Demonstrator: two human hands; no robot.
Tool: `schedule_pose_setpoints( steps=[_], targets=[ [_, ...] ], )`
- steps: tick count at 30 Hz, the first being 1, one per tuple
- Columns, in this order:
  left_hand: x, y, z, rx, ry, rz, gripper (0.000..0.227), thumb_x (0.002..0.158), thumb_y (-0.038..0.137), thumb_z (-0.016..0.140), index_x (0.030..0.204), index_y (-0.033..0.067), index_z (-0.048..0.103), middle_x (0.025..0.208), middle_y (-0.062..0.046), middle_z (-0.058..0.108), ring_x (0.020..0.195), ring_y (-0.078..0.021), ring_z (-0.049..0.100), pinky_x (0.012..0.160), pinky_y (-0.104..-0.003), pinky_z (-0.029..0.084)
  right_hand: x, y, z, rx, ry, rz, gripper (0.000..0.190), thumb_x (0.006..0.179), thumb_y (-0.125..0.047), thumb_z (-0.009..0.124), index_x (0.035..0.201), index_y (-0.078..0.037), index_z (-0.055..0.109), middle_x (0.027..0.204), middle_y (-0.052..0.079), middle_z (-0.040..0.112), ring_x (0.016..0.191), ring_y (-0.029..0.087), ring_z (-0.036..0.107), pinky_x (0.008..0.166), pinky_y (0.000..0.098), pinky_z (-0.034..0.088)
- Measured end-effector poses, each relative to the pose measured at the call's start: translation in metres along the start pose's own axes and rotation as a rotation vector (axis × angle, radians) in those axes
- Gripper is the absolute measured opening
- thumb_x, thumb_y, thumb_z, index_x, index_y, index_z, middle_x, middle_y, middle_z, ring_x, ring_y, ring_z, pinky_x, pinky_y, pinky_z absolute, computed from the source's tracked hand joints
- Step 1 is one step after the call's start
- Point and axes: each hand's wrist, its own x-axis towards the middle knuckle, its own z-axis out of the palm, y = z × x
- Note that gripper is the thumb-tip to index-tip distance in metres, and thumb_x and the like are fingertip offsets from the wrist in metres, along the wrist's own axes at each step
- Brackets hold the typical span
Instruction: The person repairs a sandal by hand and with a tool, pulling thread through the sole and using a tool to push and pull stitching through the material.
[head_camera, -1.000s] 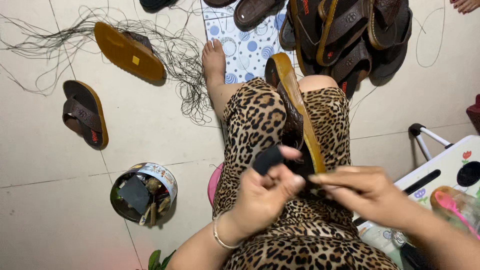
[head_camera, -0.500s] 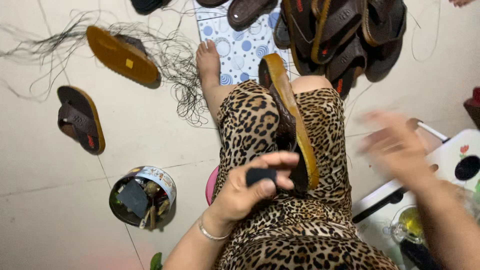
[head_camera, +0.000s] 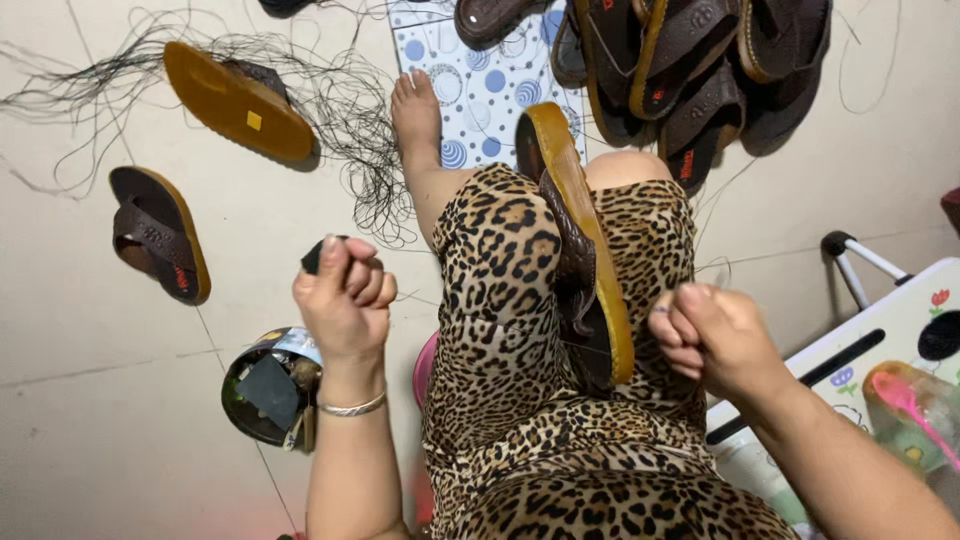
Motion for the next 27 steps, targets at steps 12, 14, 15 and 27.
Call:
schedule_pose_setpoints(
  steps=[12, 14, 15, 27],
  targets=[
    [-0.085, -0.020, 0.062, 0.444, -0.953, 0.219, 0.037, 0.106, 0.030, 0.057, 0.113, -0.0060, 0.061, 0.122, -0.023, 0.061, 0.094, -0.0328, 0.069, 0.074, -0.040, 0.065, 0.002, -0.115, 0.007, -0.614, -0.207, -0.257, 0.040, 0.091, -0.009, 0.061, 0.130, -0.003, 0.053, 0.114, 0.012, 0.061, 0.093, 0.019, 0.071, 0.084, 0.0321, 0.063],
    [-0.056, 0.010, -0.008, -0.034, -0.805, -0.100, 0.043, 0.114, 0.036, 0.047, 0.137, -0.0001, 0.053, 0.125, -0.018, 0.059, 0.108, -0.0286, 0.067, 0.085, -0.034, 0.068, -0.003, -0.107, -0.019, -0.849, -0.138, -0.115, 0.064, 0.090, -0.006, 0.058, 0.151, -0.001, 0.041, 0.132, 0.017, 0.056, 0.096, 0.019, 0.074, 0.085, 0.0319, 0.064],
    [-0.044, 0.028, -0.044, 0.445, -0.323, -0.036, 0.029, 0.110, 0.033, 0.054, 0.115, 0.0048, 0.058, 0.100, -0.010, 0.061, 0.088, -0.0212, 0.065, 0.078, -0.030, 0.061, -0.008, -0.094, -0.035, -1.096, -0.234, -0.009, 0.068, 0.090, -0.022, 0.058, 0.155, -0.022, 0.039, 0.109, 0.009, 0.056, 0.088, 0.019, 0.065, 0.077, 0.0330, 0.058],
    [-0.106, -0.033, 0.094, 1.440, -0.483, 0.798, 0.078, 0.091, 0.065, 0.052, 0.134, 0.0001, 0.055, 0.146, -0.020, 0.048, 0.146, -0.0396, 0.034, 0.127, -0.056, 0.017, -0.002, -0.092, -0.022, -1.764, -0.578, 0.039, 0.059, 0.091, -0.050, 0.057, 0.148, -0.057, 0.045, 0.073, -0.005, 0.055, 0.052, 0.026, 0.065, 0.042, 0.0488, 0.052]
  ],
)
